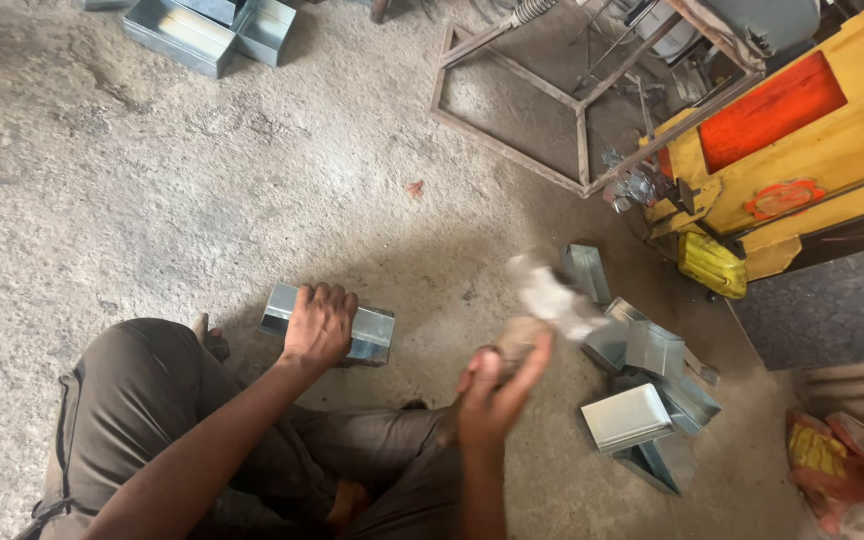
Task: The person uses a hammer to bend and shape rectangular metal boxes while sitting on the floor, handling the pieces one at a time.
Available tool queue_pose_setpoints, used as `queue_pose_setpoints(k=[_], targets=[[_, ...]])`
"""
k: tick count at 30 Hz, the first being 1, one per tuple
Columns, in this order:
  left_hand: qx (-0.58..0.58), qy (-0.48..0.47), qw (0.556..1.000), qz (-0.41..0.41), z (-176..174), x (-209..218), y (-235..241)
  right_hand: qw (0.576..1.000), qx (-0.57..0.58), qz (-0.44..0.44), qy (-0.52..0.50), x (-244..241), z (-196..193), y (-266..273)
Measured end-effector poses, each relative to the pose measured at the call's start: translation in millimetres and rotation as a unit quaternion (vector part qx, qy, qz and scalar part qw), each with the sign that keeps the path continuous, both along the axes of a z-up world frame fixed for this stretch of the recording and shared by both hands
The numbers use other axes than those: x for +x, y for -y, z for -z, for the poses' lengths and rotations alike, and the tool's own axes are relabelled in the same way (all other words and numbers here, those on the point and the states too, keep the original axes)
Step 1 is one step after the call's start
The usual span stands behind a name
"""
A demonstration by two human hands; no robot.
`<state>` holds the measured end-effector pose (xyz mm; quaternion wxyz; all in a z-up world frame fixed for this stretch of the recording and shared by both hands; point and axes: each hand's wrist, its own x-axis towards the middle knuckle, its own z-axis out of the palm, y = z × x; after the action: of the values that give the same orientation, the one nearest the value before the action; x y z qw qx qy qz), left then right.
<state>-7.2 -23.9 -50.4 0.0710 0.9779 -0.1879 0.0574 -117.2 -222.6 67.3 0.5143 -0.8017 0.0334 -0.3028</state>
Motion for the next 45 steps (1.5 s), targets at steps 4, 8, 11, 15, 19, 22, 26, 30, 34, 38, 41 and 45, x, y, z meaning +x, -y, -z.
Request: queue_pose_setpoints(k=[4, 8, 11, 15, 19, 22, 26, 30, 34, 38, 41, 45], targets=[[0.006, 0.019, 1.000, 0.000, -1.7, -3.8, -0.3, 0.948, -0.190, -0.055, -0.248, -8.1, 44.5, -3.7], [-0.003, 0.019, 1.000, 0.003, -0.8, -2.2, 0.3, 0.924, -0.211, -0.043, -0.315, -17.5, 29.5, 17.0], [0.004, 0.039, 0.999, -0.006, 1.9, -3.2, 6.1, 0.962, -0.036, -0.029, -0.267, -32.8, 6.0, 13.3], [0.038, 0.012, 0.999, -0.029, 1.1, -7.4, 12.7, 0.981, 0.084, -0.070, -0.158, -40.1, 9.5, 1.8], [0.017, 0.009, 1.000, -0.022, -2.4, -10.8, 9.7, 0.971, -0.095, -0.071, -0.206, -29.9, 50.9, -18.5], [0.016, 0.027, 0.999, -0.025, -2.2, -9.4, 9.9, 0.959, -0.086, -0.078, -0.260, -34.3, 46.4, -11.2], [0.010, 0.047, 0.998, -0.037, 3.2, -13.8, 9.5, 0.979, 0.030, -0.098, -0.175, -38.1, 21.8, -2.0], [-0.010, 0.029, 0.999, -0.041, 1.1, -9.7, 9.5, 0.983, 0.104, -0.106, -0.109, -50.7, 0.3, 1.6], [-0.149, 0.055, 0.985, -0.063, 10.3, -13.6, 12.1, 0.987, 0.123, -0.089, -0.061, -62.8, -25.9, -5.9], [-0.323, 0.127, 0.935, -0.080, 46.1, -25.8, 18.0, 0.992, 0.088, -0.078, 0.032, -64.3, -70.8, -16.8], [-0.387, 0.088, 0.916, -0.063, 81.4, -24.5, 22.5, 0.987, 0.063, -0.070, 0.127, -56.8, -103.8, -35.1], [-0.398, 0.068, 0.912, -0.075, 102.3, -17.2, 33.0, 0.970, 0.094, -0.061, 0.217, -43.8, -135.2, -44.6]])
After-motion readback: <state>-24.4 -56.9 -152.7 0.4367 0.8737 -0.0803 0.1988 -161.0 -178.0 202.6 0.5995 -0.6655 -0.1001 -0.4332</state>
